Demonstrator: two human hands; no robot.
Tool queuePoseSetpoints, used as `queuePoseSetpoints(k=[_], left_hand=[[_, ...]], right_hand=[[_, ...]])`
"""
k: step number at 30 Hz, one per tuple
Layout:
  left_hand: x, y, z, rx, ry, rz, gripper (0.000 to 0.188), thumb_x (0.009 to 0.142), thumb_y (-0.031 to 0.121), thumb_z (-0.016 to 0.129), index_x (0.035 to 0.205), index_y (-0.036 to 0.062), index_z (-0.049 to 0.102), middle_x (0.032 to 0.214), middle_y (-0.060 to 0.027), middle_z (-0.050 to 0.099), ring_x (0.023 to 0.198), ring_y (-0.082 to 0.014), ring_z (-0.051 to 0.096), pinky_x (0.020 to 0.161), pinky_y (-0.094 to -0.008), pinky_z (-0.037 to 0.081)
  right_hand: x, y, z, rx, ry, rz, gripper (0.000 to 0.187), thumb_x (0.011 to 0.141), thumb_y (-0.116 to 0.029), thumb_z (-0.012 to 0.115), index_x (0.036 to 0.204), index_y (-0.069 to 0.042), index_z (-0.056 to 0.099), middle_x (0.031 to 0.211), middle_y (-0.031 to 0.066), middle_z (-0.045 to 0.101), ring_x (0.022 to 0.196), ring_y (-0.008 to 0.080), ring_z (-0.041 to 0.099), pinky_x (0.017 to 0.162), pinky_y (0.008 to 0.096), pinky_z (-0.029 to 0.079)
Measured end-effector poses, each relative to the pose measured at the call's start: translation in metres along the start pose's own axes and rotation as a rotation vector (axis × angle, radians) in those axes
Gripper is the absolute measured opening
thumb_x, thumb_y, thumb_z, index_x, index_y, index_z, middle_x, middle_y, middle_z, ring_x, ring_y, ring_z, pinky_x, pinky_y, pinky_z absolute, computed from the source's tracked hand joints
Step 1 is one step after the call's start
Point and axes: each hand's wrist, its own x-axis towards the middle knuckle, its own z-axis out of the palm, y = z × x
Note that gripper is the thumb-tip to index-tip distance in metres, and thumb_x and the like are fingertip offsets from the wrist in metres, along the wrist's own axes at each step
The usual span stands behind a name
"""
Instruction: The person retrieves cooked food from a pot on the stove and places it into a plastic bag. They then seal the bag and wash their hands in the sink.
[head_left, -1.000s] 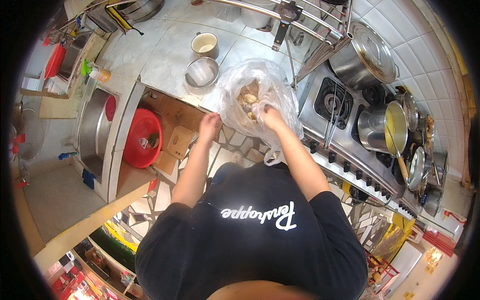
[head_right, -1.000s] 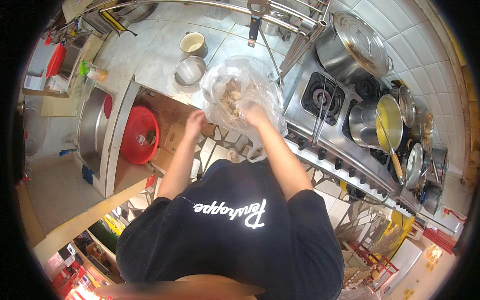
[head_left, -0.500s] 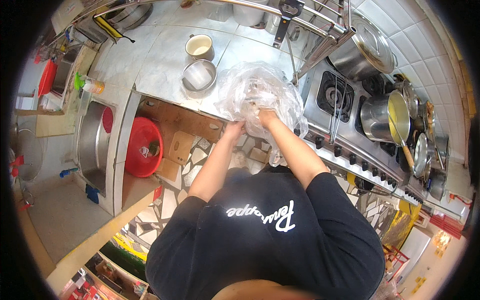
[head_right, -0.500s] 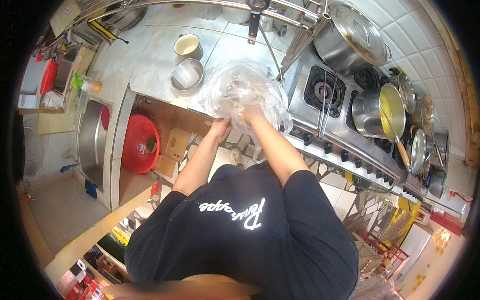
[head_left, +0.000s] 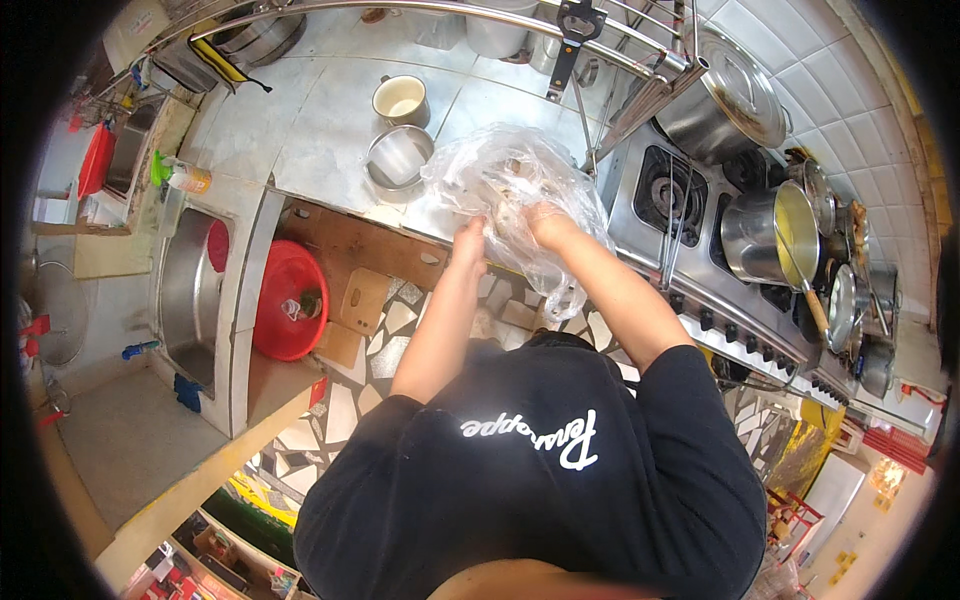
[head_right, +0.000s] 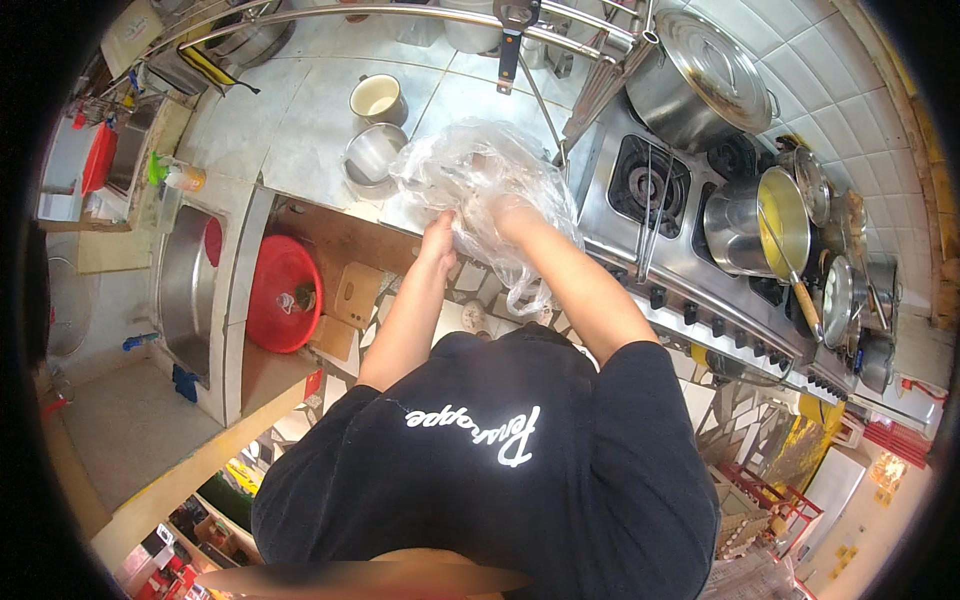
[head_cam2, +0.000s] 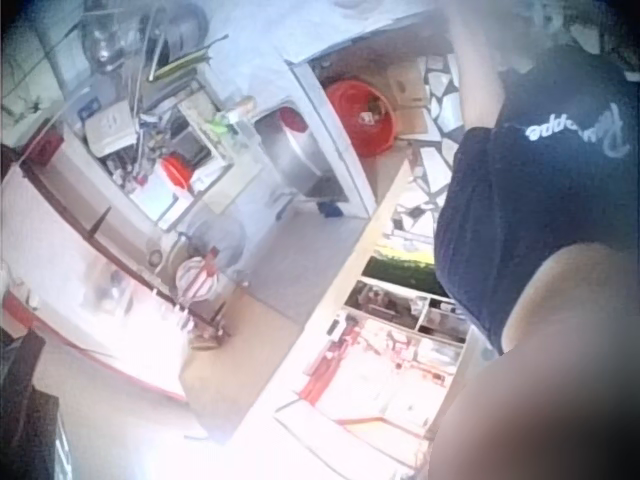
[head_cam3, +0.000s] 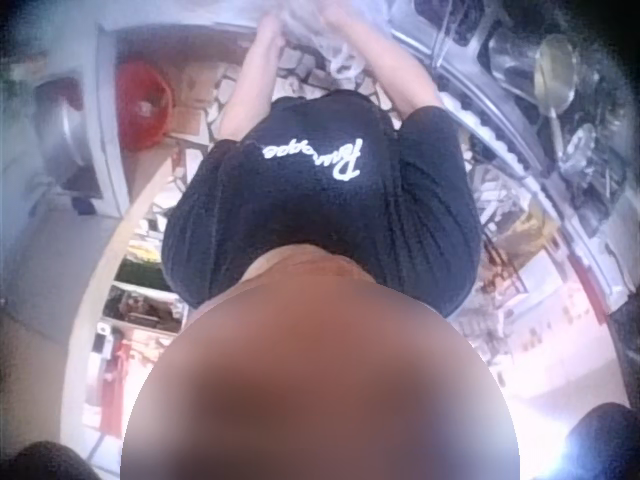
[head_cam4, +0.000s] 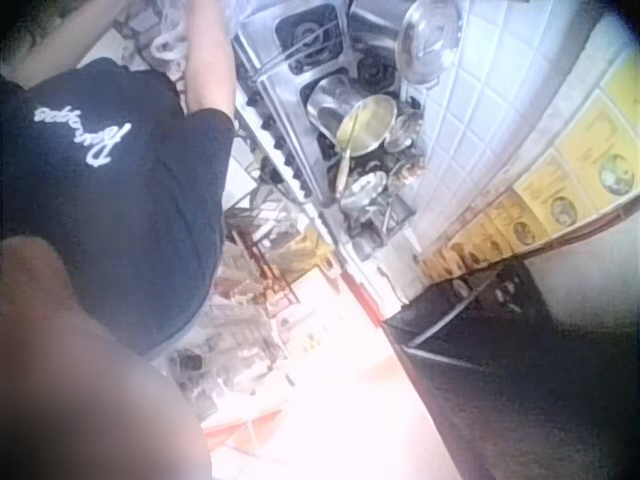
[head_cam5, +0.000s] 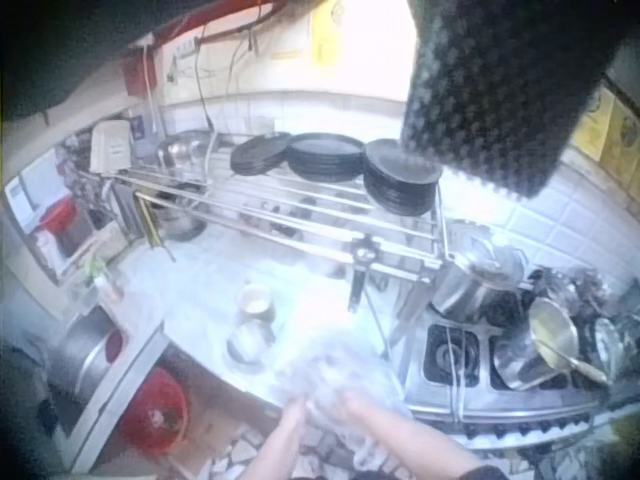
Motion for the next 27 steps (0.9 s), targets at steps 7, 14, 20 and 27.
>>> queuePoseSetpoints(k=[7,14,20,27], left_hand=[[0.017,-0.017,-0.002,0.155,0.06,0.066,0.047,0.087,0.023,0.055,0.123,-0.0055,0.043,0.116,-0.0186,0.054,0.101,-0.0307,0.056,0.086,-0.0451,0.046],[0.019,-0.006,-0.025,-0.031,-0.205,0.059,0.044,0.094,0.032,0.04,0.129,0.0045,0.041,0.125,-0.0152,0.051,0.116,-0.0303,0.05,0.096,-0.0498,0.042],[0.001,-0.012,-0.016,-0.229,-0.364,-0.063,0.048,0.091,0.033,0.039,0.128,0.0033,0.043,0.126,-0.0151,0.052,0.116,-0.0306,0.05,0.099,-0.0449,0.041],[0.001,-0.029,-0.019,-0.399,-0.359,-0.049,0.05,0.089,0.038,0.041,0.127,0.0054,0.046,0.126,-0.0126,0.052,0.116,-0.0303,0.049,0.098,-0.0451,0.041]], right_hand=[[-0.033,0.001,-0.037,-0.011,0.097,-0.117,0.026,0.067,-0.014,0.061,0.091,-0.005,0.067,0.093,0.0197,0.064,0.088,0.0364,0.061,0.079,0.0433,0.049],[-0.053,0.028,-0.107,0.08,0.115,0.043,0.038,0.071,-0.03,0.066,0.101,-0.007,0.066,0.102,0.0196,0.064,0.096,0.0334,0.061,0.084,0.0392,0.048],[-0.004,0.011,-0.047,0.209,-0.142,0.173,0.069,0.066,-0.045,0.071,0.121,-0.007,0.056,0.119,0.0191,0.058,0.112,0.0311,0.055,0.095,0.037,0.042],[0.003,0.017,0.005,0.335,-0.27,-0.073,0.079,0.062,-0.048,0.073,0.125,-0.006,0.052,0.12,0.0201,0.057,0.113,0.0317,0.054,0.097,0.0368,0.04]])
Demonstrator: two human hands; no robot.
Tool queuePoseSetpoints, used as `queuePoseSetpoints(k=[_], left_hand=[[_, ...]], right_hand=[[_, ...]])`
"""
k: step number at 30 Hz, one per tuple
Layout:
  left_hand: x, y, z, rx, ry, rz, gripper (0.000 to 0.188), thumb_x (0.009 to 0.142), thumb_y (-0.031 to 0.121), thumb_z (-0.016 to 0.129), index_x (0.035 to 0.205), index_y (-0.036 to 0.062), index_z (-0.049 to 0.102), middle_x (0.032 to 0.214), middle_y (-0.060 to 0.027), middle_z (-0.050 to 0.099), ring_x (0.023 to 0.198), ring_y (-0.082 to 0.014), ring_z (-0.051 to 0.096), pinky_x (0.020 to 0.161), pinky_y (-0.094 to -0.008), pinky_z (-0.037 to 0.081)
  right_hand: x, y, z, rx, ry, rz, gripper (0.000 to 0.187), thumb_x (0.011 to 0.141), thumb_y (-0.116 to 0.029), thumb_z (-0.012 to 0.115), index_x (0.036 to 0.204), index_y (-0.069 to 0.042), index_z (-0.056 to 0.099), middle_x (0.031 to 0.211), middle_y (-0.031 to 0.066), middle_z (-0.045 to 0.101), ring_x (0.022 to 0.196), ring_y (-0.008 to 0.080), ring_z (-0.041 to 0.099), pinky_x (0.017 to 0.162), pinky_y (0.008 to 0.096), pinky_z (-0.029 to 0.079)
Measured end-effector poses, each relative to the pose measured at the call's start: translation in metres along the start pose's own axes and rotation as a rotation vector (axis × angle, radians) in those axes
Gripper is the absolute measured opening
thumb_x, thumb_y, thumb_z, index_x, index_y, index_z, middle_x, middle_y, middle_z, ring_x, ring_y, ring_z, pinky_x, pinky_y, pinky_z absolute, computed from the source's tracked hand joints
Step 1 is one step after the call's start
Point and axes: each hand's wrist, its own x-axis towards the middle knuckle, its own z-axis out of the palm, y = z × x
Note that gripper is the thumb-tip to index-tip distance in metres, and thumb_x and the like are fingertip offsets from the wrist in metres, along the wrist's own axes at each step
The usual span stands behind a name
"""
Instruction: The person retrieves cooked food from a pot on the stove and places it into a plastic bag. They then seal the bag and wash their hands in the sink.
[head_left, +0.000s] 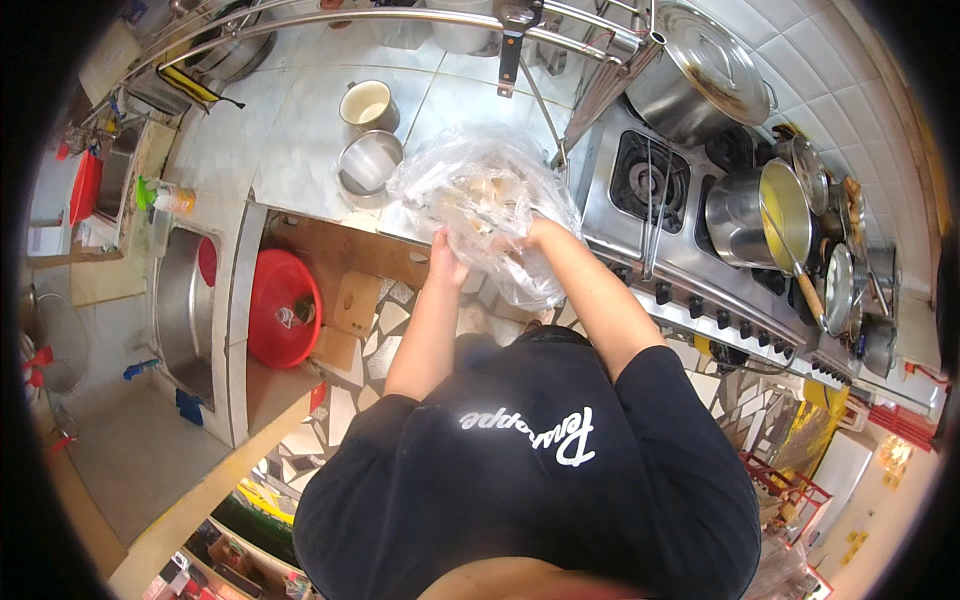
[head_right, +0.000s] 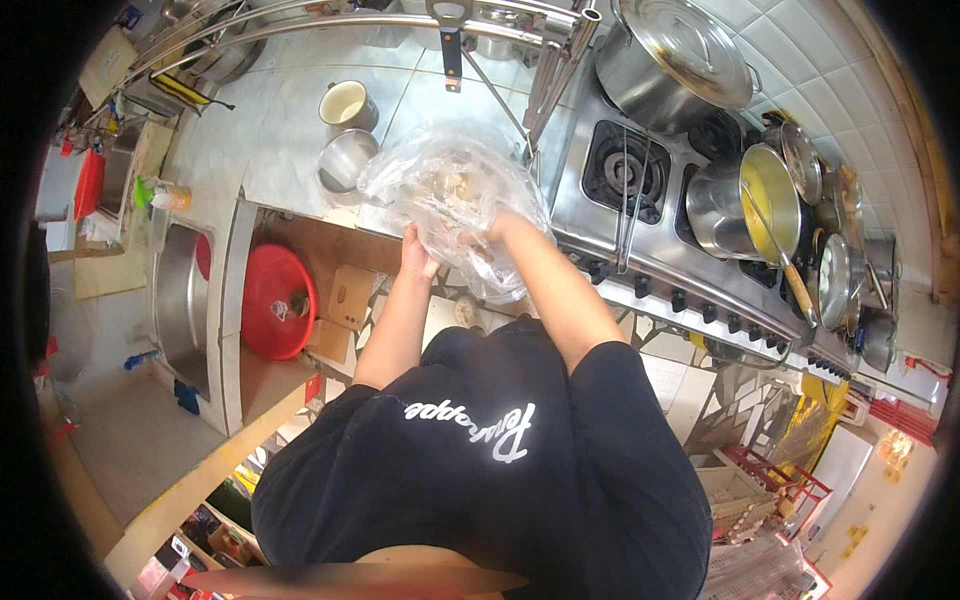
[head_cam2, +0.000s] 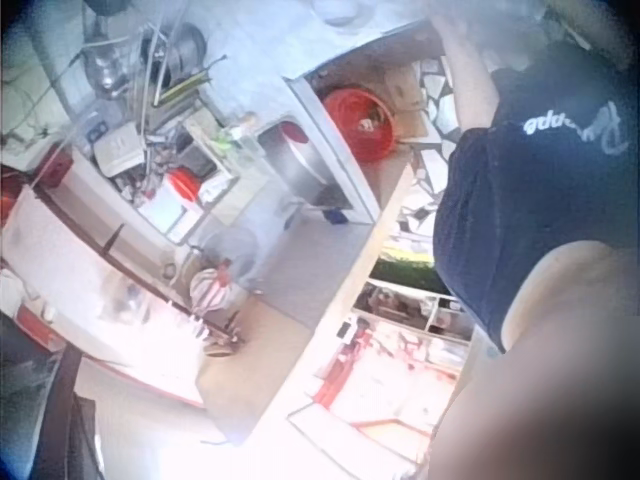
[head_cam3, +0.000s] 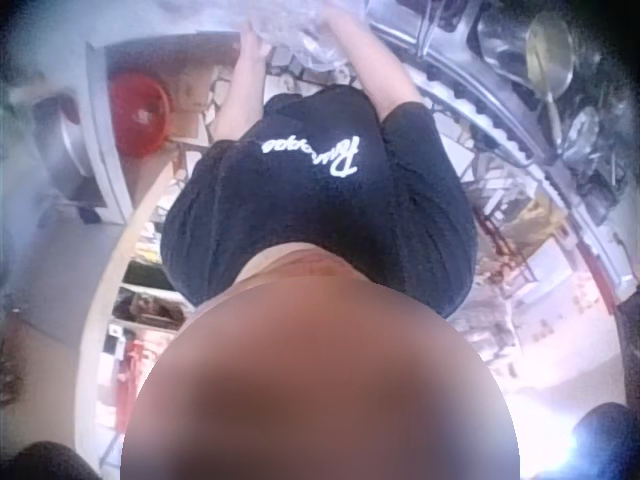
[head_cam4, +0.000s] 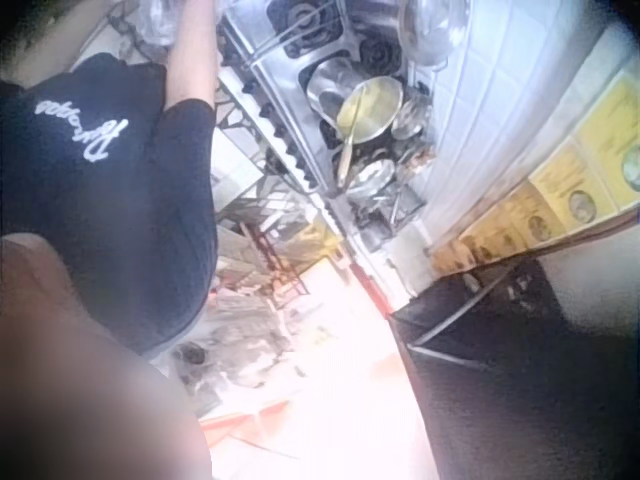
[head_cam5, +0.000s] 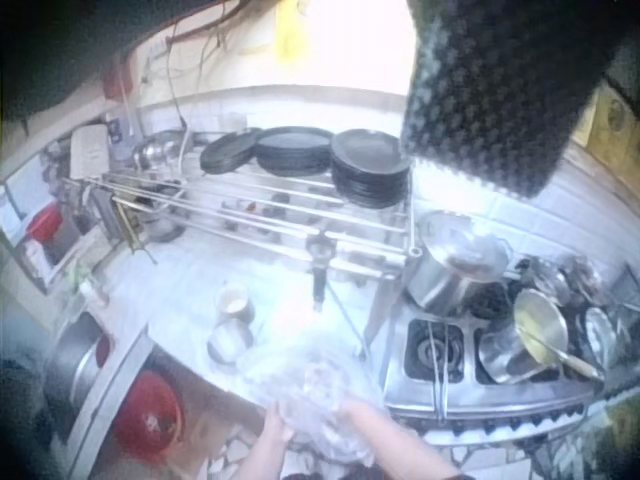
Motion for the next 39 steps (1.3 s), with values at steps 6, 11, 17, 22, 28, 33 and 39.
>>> queuePoseSetpoints(k=[6,11,17,22,28,33,39], left_hand=[[0.001,0.001,0.022,-0.071,-0.047,-0.005,0.055,0.087,0.041,0.043,0.13,0.0061,0.043,0.127,-0.0116,0.05,0.116,-0.0307,0.048,0.098,-0.0454,0.04],[0.006,-0.003,0.04,-0.25,-0.079,0.119,0.06,0.087,0.044,0.04,0.133,0.0051,0.04,0.133,-0.013,0.046,0.12,-0.0327,0.044,0.101,-0.0468,0.037],[0.003,0.002,0.062,-0.304,0.026,0.138,0.063,0.089,0.049,0.038,0.134,0.0045,0.038,0.135,-0.0137,0.044,0.124,-0.0328,0.041,0.104,-0.0472,0.033],[-0.019,0.026,0.048,0.26,-0.151,0.178,0.067,0.094,0.054,0.032,0.141,0.006,0.028,0.143,-0.0105,0.035,0.13,-0.0296,0.033,0.109,-0.0451,0.025],[-0.049,-0.008,0.019,0.206,-0.062,0.024,0.063,0.096,0.037,0.045,0.145,0.0096,0.015,0.147,-0.0081,0.025,0.132,-0.027,0.031,0.107,-0.0452,0.027],[-0.045,0.004,0.025,0.115,-0.006,0.032,0.054,0.097,0.033,0.043,0.141,0.0096,0.023,0.142,-0.0095,0.034,0.129,-0.0287,0.036,0.104,-0.0482,0.032],[-0.045,0.005,0.025,0.0,0.014,-0.071,0.048,0.097,0.033,0.039,0.136,0.0066,0.033,0.139,-0.0103,0.04,0.127,-0.0293,0.039,0.104,-0.049,0.033]], right_hand=[[-0.001,-0.002,0.015,0.002,-0.142,-0.166,0.087,0.058,-0.05,0.074,0.128,-0.005,0.048,0.122,0.0209,0.055,0.114,0.0322,0.053,0.098,0.0366,0.039],[-0.017,0.001,0.023,0.048,-0.11,-0.118,0.098,0.055,-0.053,0.076,0.133,-0.005,0.042,0.123,0.0199,0.054,0.116,0.0308,0.05,0.1,0.0356,0.036],[-0.023,0.011,0.035,0.435,0.015,-0.062,0.082,0.058,-0.038,0.08,0.128,-0.008,0.05,0.125,0.0131,0.054,0.116,0.0262,0.05,0.101,0.0354,0.036],[-0.016,0.012,0.032,1.159,-0.006,0.146,0.045,0.071,-0.017,0.071,0.112,-0.003,0.06,0.102,0.0111,0.064,0.088,0.0251,0.063,0.079,0.0368,0.051],[-0.026,-0.017,0.016,1.549,0.062,0.149,0.025,0.084,-0.019,0.06,0.104,-0.004,0.062,0.092,0.0116,0.064,0.079,0.0244,0.064,0.068,0.0403,0.054],[-0.05,-0.028,0.014,1.622,0.244,0.068,0.039,0.079,-0.028,0.062,0.111,-0.005,0.06,0.103,0.0121,0.063,0.092,0.0257,0.062,0.08,0.0431,0.052],[-0.069,-0.015,-0.014,1.718,0.355,-0.128,0.048,0.075,-0.032,0.069,0.114,-0.004,0.058,0.109,0.0114,0.063,0.099,0.027,0.061,0.089,0.0433,0.049]])
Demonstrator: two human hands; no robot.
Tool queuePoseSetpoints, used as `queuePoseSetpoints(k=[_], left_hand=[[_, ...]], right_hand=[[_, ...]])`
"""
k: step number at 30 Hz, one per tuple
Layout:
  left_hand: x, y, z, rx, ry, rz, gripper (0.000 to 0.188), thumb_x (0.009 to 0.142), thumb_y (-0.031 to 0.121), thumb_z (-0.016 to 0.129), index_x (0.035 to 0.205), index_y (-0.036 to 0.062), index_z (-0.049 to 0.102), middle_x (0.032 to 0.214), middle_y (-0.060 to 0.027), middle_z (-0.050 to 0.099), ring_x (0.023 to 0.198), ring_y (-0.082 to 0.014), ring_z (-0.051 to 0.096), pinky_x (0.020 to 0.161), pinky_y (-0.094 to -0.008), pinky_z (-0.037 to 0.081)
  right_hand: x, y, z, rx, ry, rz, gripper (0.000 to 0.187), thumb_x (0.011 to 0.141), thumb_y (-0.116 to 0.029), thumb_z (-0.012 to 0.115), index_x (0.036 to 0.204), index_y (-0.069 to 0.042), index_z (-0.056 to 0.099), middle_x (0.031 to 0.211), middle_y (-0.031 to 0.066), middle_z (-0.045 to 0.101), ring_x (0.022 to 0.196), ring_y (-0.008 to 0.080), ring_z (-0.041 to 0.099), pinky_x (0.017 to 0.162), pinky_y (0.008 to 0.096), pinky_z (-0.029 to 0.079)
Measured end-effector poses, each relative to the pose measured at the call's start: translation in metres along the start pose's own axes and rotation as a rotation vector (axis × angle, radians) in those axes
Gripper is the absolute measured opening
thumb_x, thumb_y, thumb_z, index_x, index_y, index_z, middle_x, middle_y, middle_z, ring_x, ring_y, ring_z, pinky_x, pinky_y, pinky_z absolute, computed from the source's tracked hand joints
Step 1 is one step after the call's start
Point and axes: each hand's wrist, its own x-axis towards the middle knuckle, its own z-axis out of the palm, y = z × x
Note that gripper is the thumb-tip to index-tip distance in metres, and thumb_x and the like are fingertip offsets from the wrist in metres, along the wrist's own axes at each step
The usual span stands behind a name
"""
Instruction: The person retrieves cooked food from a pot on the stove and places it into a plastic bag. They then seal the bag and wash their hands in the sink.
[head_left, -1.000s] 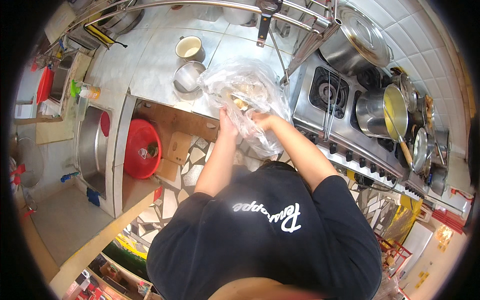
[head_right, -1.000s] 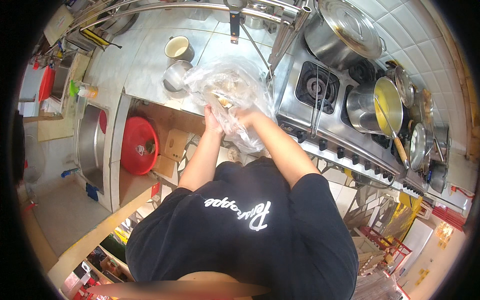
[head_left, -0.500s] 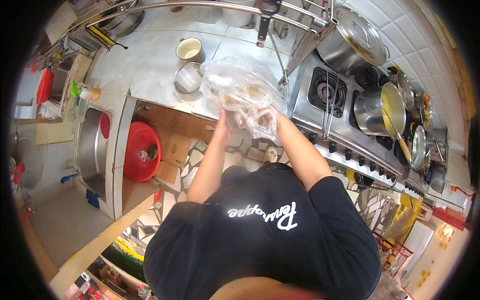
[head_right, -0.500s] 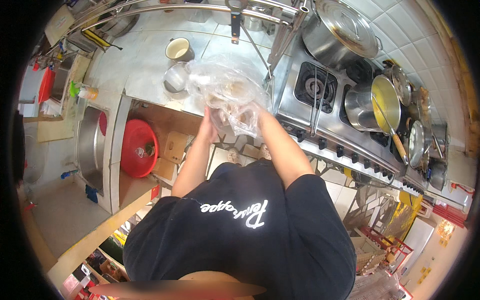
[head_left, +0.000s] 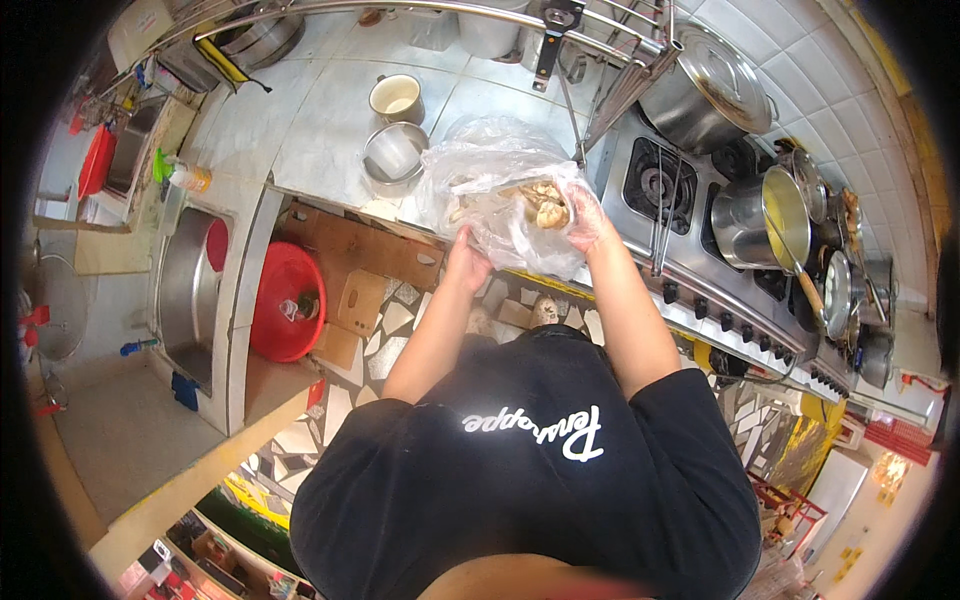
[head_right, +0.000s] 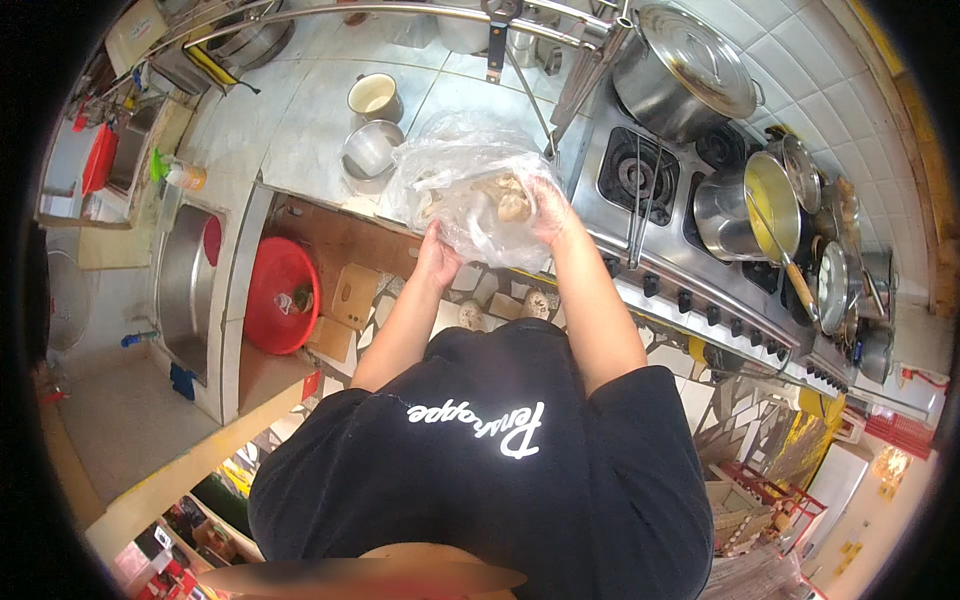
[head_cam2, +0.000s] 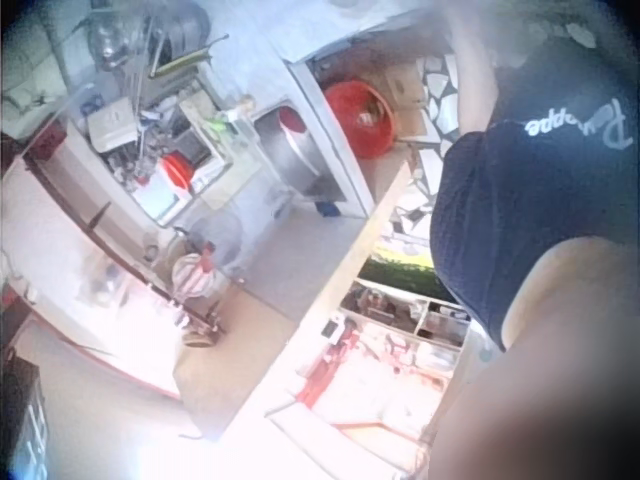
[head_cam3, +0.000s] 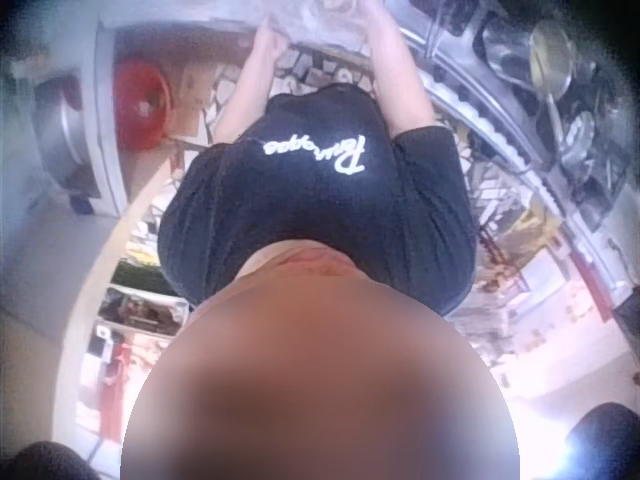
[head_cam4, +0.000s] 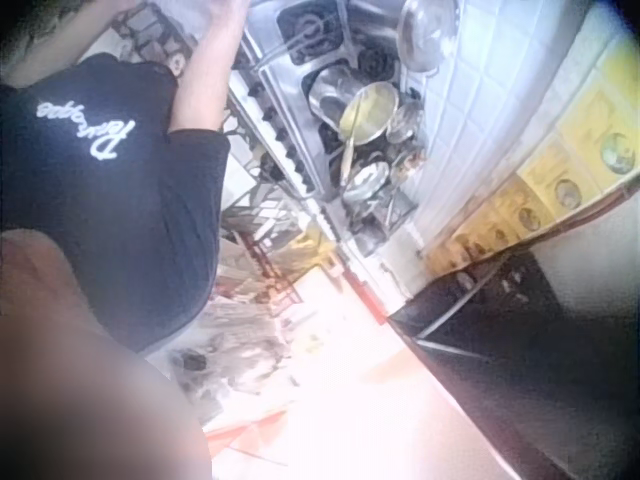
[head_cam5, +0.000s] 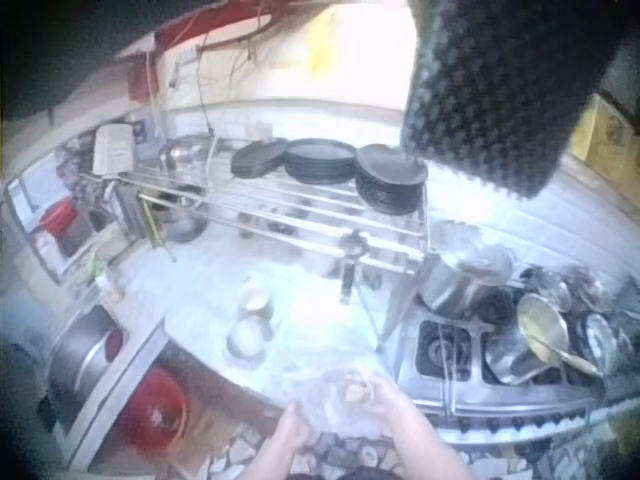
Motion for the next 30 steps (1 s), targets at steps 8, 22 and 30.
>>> queuePoseSetpoints(k=[8,22,30], left_hand=[[0.041,-0.019,-0.016,0.011,0.008,-0.011,0.045,0.097,0.033,0.039,0.132,0.0063,0.042,0.136,-0.0085,0.045,0.126,-0.0273,0.041,0.105,-0.0458,0.032],[0.08,-0.021,-0.006,0.465,0.133,-0.082,0.047,0.096,0.042,0.04,0.129,0.0079,0.045,0.123,-0.0091,0.054,0.112,-0.0252,0.052,0.094,-0.0412,0.042],[-0.021,-0.054,-0.068,0.521,0.478,0.161,0.055,0.092,0.046,0.044,0.133,0.0089,0.04,0.129,-0.0074,0.047,0.115,-0.0232,0.048,0.098,-0.0402,0.036]], right_hand=[[-0.085,-0.043,-0.016,0.049,-0.046,0.075,0.029,0.081,-0.022,0.068,0.104,-0.007,0.058,0.103,0.0107,0.063,0.093,0.0264,0.063,0.082,0.0419,0.054],[-0.36,-0.267,-0.106,-0.053,0.316,-0.79,0.04,0.081,-0.025,0.064,0.111,0.0,0.055,0.112,0.0153,0.06,0.105,0.0297,0.057,0.094,0.0451,0.045],[-0.334,-0.449,-0.293,-0.159,0.402,-0.729,0.029,0.083,-0.021,0.061,0.107,-0.006,0.057,0.103,0.0106,0.063,0.093,0.0273,0.062,0.078,0.0427,0.053]])
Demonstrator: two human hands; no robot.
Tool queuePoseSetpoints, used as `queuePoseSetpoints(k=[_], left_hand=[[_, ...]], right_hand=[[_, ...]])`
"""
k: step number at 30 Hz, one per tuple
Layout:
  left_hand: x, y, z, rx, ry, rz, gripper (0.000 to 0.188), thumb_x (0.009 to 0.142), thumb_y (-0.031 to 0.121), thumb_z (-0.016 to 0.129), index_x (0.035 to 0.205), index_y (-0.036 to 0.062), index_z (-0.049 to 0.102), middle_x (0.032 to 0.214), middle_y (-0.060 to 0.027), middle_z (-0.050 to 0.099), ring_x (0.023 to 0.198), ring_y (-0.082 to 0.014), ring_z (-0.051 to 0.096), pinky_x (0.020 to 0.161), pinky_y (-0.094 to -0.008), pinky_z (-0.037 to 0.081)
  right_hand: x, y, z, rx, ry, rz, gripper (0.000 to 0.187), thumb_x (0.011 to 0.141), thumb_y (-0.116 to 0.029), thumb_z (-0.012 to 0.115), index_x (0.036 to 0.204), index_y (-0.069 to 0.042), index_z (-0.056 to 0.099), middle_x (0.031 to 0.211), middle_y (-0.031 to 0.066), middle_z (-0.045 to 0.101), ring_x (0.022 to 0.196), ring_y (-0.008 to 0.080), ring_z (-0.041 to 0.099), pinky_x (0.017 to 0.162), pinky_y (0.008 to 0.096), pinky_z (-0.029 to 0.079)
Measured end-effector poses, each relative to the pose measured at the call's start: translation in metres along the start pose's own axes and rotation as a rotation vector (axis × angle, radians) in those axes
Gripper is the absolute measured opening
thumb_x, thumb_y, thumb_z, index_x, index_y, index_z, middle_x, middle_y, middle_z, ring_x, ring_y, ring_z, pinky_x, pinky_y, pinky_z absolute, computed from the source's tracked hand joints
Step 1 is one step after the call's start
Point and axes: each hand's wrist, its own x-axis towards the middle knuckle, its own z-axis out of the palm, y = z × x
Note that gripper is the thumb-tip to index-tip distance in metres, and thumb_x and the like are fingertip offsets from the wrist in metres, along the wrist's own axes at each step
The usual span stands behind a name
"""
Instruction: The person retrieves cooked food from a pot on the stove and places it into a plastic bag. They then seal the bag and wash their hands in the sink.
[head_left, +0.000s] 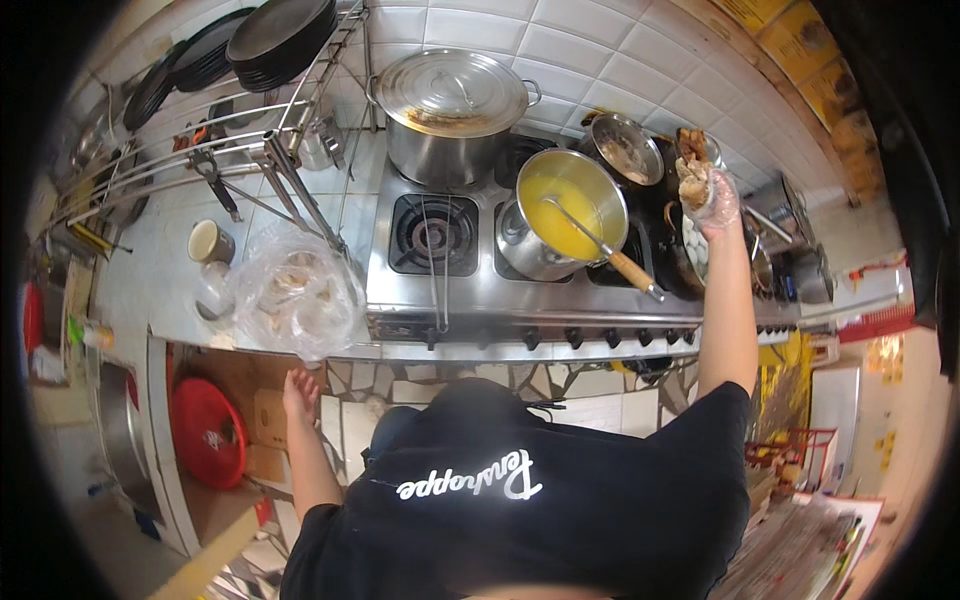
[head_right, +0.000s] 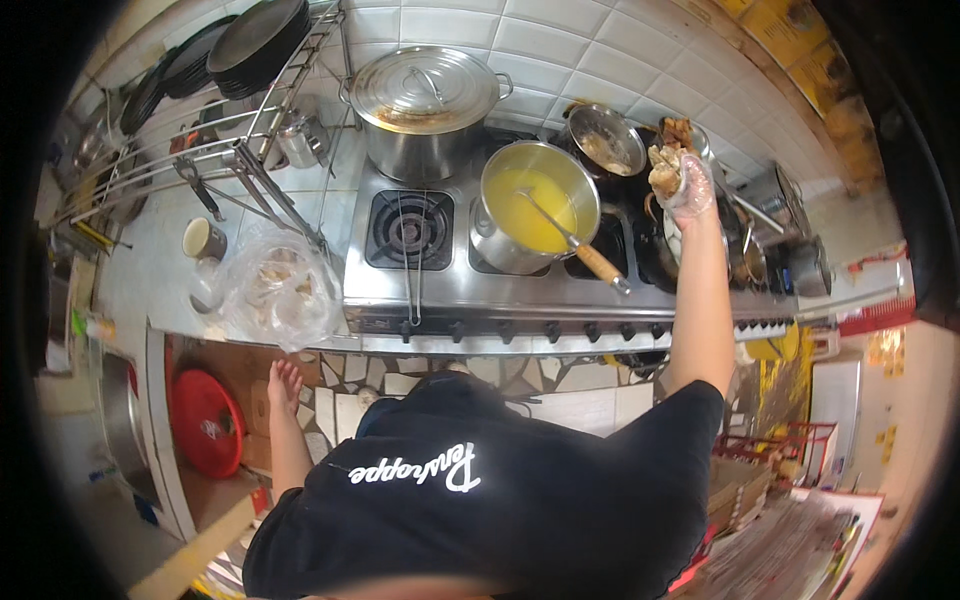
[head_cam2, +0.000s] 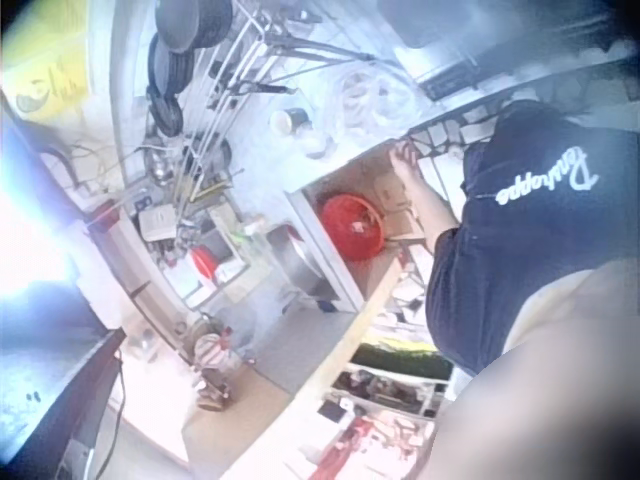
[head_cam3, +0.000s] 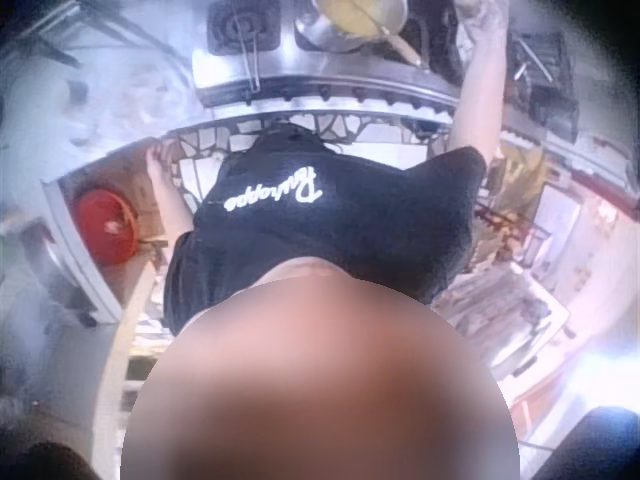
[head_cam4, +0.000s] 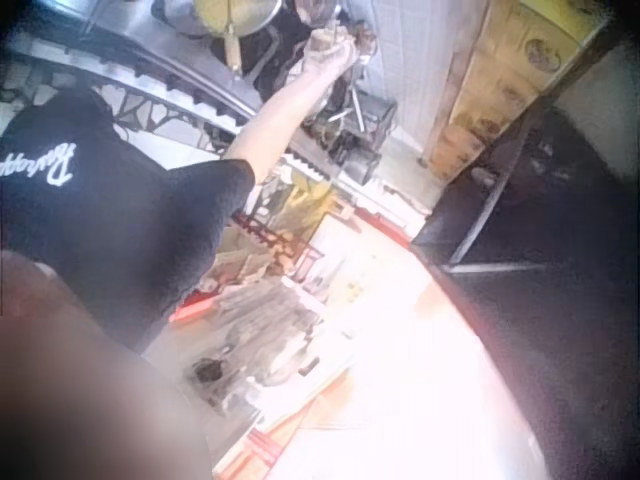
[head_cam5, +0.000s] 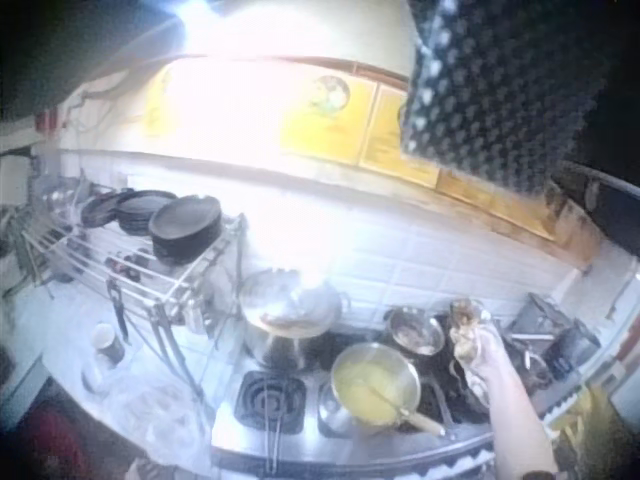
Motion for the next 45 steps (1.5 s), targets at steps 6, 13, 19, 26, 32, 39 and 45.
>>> queuePoseSetpoints(k=[6,13,19,26,32,39,45], left_hand=[[-0.08,-0.119,-0.083,-0.087,0.331,-0.102,0.053,0.091,0.04,0.047,0.133,0.0085,0.037,0.128,-0.0089,0.046,0.116,-0.0271,0.047,0.101,-0.0407,0.033],[-0.189,-0.2,-0.12,-0.119,0.591,-0.286,0.053,0.089,0.041,0.049,0.133,0.0136,0.037,0.124,-0.0072,0.047,0.108,-0.0237,0.05,0.079,-0.0368,0.047],[-0.2,-0.189,-0.114,0.04,0.65,-0.184,0.053,0.086,0.042,0.055,0.13,0.0184,0.038,0.12,-0.0038,0.049,0.094,-0.0208,0.053,0.066,-0.0313,0.044],[-0.106,-0.138,-0.124,0.224,0.492,-0.004,0.038,0.088,0.029,0.055,0.122,0.0136,0.047,0.111,-0.0033,0.055,0.091,-0.0176,0.056,0.067,-0.0299,0.045],[-0.049,-0.007,-0.087,0.025,0.398,0.583,0.016,0.083,0.009,0.061,0.098,0.0055,0.057,0.083,-0.0021,0.057,0.075,-0.0121,0.055,0.065,-0.0221,0.043],[-0.101,0.178,0.035,0.902,-0.087,1.468,0.035,0.064,0.008,0.066,0.098,0.0077,0.058,0.111,-0.0139,0.054,0.105,-0.0338,0.049,0.095,-0.0439,0.035],[-0.095,0.188,0.097,1.402,-0.477,1.575,0.034,0.067,0.009,0.064,0.1,0.0137,0.06,0.115,-0.0078,0.054,0.109,-0.0297,0.049,0.095,-0.0424,0.034]], right_hand=[[0.134,0.049,-0.062,-0.087,0.158,-0.023,0.015,0.085,-0.022,0.059,0.091,-0.008,0.059,0.087,0.0065,0.063,0.078,0.0227,0.062,0.071,0.0388,0.053],[0.184,0.092,-0.058,-0.94,0.332,-0.179,0.033,0.076,-0.025,0.065,0.1,-0.004,0.061,0.095,0.0131,0.063,0.083,0.0308,0.06,0.077,0.0406,0.049],[0.176,0.064,-0.031,-1.87,0.401,-0.349,0.073,0.072,-0.059,0.063,0.122,-0.007,0.054,0.12,0.0205,0.057,0.113,0.0348,0.053,0.096,0.0419,0.039],[0.105,-0.067,0.009,-0.906,0.18,-0.146,0.073,0.08,-0.059,0.054,0.13,-0.006,0.045,0.13,0.0121,0.05,0.121,0.0311,0.046,0.098,0.052,0.037],[-0.076,-0.077,0.09,-0.119,-0.111,-0.135,0.068,0.082,-0.043,0.059,0.136,-0.007,0.038,0.141,0.0183,0.035,0.132,0.0369,0.03,0.105,0.0611,0.021],[-0.21,0.029,0.214,-0.21,-0.408,-0.334,0.058,0.087,-0.039,0.054,0.132,-0.005,0.043,0.137,0.0218,0.04,0.128,0.038,0.036,0.107,0.0537,0.024],[-0.228,0.173,0.323,-0.41,-0.468,-0.095,0.073,0.075,-0.045,0.067,0.131,-0.005,0.042,0.125,0.0127,0.053,0.117,0.0242,0.048,0.099,0.039,0.037]])
